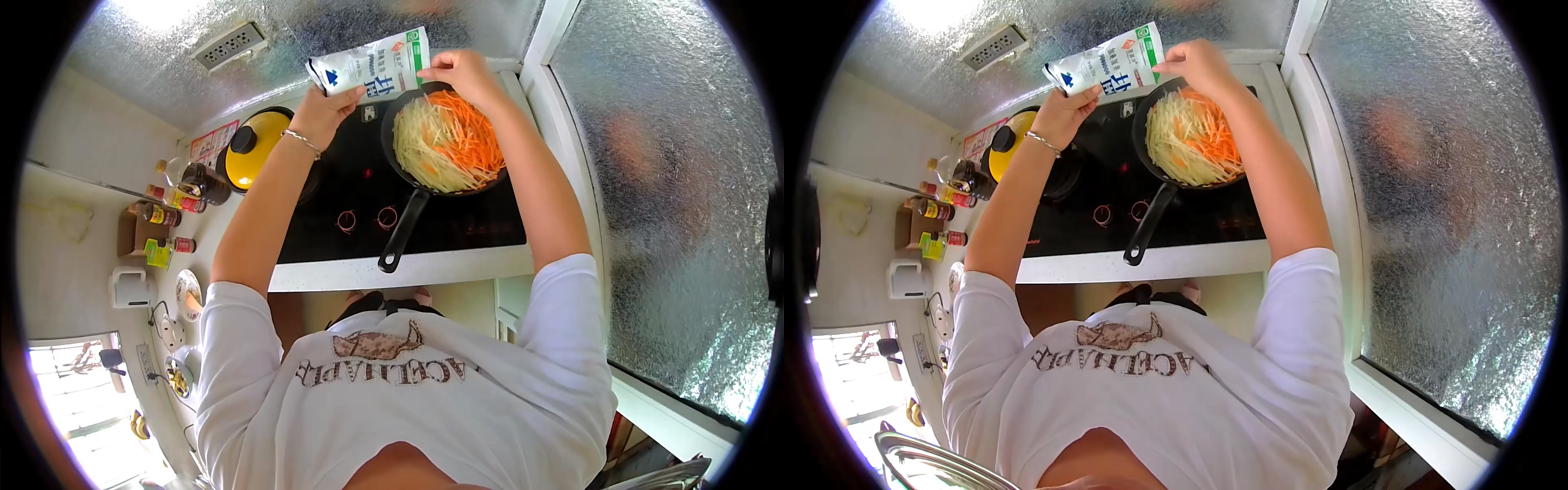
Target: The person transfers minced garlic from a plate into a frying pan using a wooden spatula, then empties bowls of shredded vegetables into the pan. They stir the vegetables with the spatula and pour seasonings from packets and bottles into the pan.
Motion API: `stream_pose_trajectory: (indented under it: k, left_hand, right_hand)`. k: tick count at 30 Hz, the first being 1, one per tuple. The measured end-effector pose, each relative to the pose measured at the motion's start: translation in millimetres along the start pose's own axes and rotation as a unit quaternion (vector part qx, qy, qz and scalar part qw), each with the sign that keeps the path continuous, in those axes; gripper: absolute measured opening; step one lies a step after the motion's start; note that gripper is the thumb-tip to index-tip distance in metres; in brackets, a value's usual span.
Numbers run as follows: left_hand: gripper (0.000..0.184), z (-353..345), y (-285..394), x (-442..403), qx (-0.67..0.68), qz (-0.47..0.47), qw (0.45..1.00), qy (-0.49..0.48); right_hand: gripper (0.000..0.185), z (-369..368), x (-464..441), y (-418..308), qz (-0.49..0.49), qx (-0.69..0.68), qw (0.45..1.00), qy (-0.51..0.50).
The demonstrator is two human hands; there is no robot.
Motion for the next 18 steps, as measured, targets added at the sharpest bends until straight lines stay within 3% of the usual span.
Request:
stream_pose_trajectory:
  k: [2, 9, 11, 14, 18]
  left_hand:
    - [0.025, 3.2, 0.6, -4.2, -0.014, -0.004, 1.0, 0.005]
    - [0.025, 6.6, 8.1, -15.8, -0.043, -0.03, 0.998, 0.025]
    - [0.026, 6.6, 9.7, -21.6, -0.049, -0.037, 0.998, 0.028]
    - [0.025, 0.9, 11.8, -28.4, -0.054, -0.042, 0.998, 0.003]
    - [0.031, -4.9, 12.5, -38.8, -0.055, -0.035, 0.998, 0.02]
  right_hand:
    - [0.03, -1.9, -10.5, 2.3, 0.031, 0.054, 0.998, 0.003]
    - [0.031, -3.5, -27.0, 4.3, 0.057, 0.042, 0.997, 0.026]
    - [0.031, -5.8, -30.1, 9.5, 0.029, 0.093, 0.995, -0.012]
    - [0.031, 8.0, -32.6, 12.8, 0.039, 0.035, 0.997, 0.053]
    - [0.031, 15.9, -39.6, 21.2, 0.051, 0.02, 0.997, 0.059]
Point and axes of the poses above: each hand's wrist, its own x-axis away from the middle knuckle, its own z-axis out of the back of the hand, y = z × x, the point moved 6 cm from there along -x, towards the middle knuckle, and after that the axes turned 11 degrees about -x, right-handed, at the moved point
